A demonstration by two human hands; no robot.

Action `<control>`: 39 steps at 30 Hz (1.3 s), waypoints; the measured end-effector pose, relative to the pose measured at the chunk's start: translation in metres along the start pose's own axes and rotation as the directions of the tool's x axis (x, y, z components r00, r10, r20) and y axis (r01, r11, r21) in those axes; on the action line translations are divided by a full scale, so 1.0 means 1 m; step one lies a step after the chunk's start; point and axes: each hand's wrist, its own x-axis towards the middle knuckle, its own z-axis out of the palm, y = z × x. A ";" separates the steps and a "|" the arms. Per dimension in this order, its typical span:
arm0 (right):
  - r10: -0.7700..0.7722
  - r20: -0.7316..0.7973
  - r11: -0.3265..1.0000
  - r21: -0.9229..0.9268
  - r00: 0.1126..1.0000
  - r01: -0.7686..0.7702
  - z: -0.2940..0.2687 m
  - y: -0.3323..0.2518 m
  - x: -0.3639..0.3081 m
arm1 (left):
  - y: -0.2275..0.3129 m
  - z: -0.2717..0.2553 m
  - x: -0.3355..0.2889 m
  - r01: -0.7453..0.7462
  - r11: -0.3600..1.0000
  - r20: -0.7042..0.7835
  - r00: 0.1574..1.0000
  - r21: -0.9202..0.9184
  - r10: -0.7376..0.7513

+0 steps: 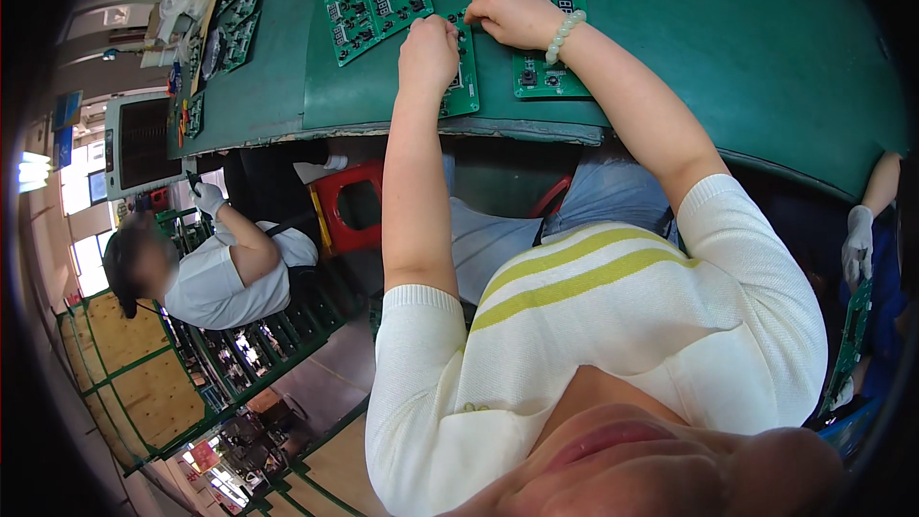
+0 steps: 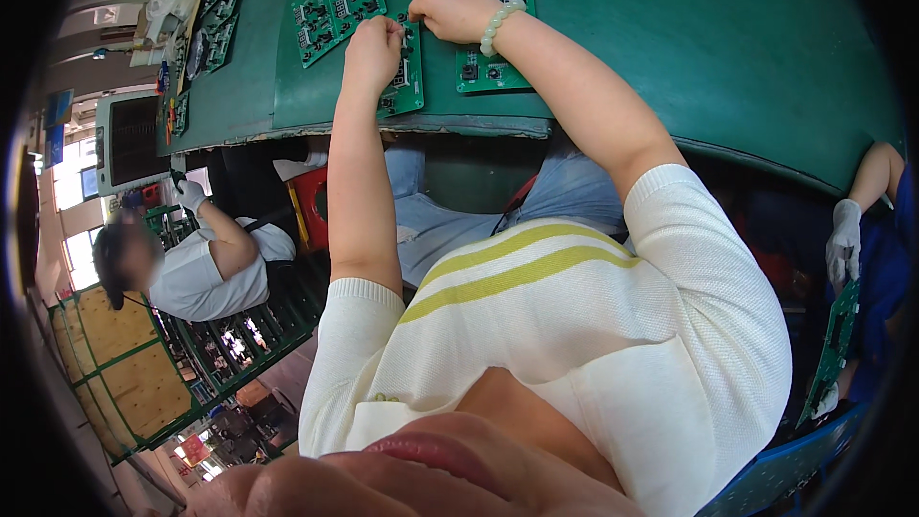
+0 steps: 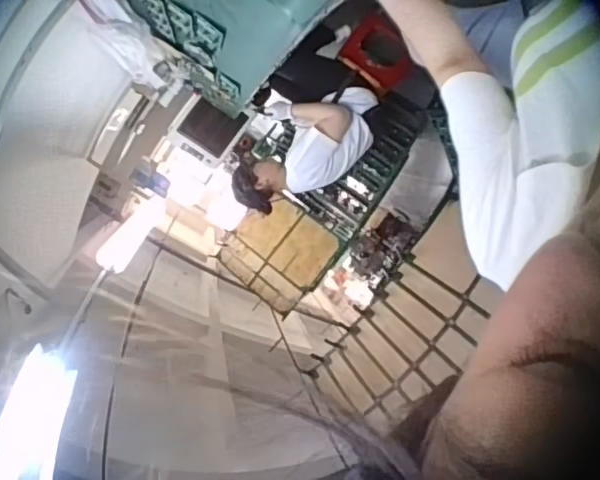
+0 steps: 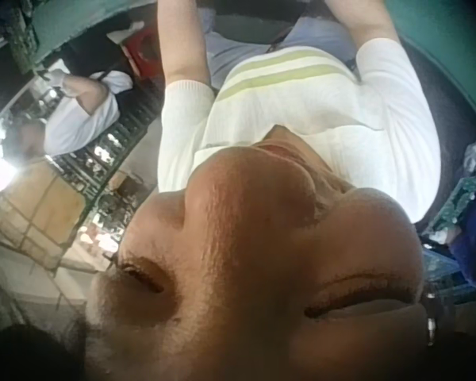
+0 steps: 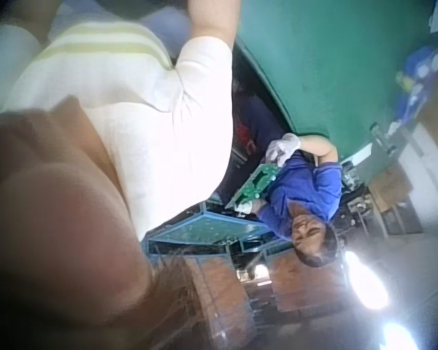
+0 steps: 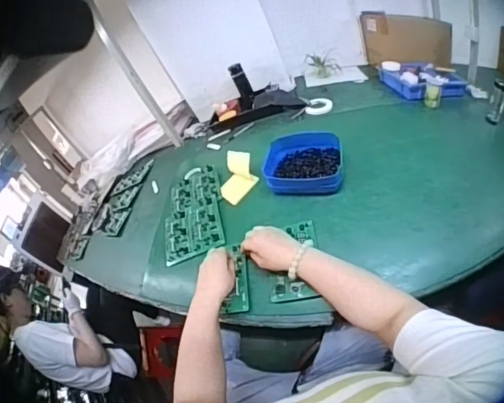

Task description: The person inserts small black electronic components into green circuit boards by hand. They pick components from a blue bin, place them into designated slots on the boards, and occasionally move the boards to access different areas.

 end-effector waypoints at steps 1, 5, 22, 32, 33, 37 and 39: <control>-0.002 -0.002 1.000 0.002 1.000 0.002 0.000 0.000 0.000 | 0.000 0.000 -0.001 -0.009 1.000 -0.001 1.000 0.011 0.009; 0.005 0.005 1.000 0.019 1.000 -0.005 0.001 -0.001 0.000 | -0.003 0.002 0.001 -0.036 0.998 -0.008 0.999 0.054 0.036; 0.032 0.099 0.996 0.077 0.995 -0.039 0.006 -0.005 0.000 | 0.004 0.016 0.003 0.260 0.944 -0.018 0.963 -0.205 -0.269; -0.033 0.147 0.991 -0.120 0.989 0.051 0.008 -0.007 0.001 | -0.051 0.000 -0.022 -0.001 -0.314 0.142 0.890 -0.950 -0.434; -0.028 0.152 0.990 -0.131 0.988 0.048 0.008 -0.009 0.001 | -0.053 0.003 -0.028 -0.030 -0.408 0.170 0.879 -0.912 -0.445; -0.105 0.061 0.985 -0.131 0.993 0.113 0.008 -0.007 -0.001 | -0.032 -0.009 -0.055 -0.124 -0.627 0.213 0.876 -0.769 -0.433; -0.153 0.068 0.981 -0.113 0.986 0.160 0.006 -0.009 -0.003 | -0.041 -0.009 -0.068 -0.147 -0.639 0.205 0.873 -0.755 -0.443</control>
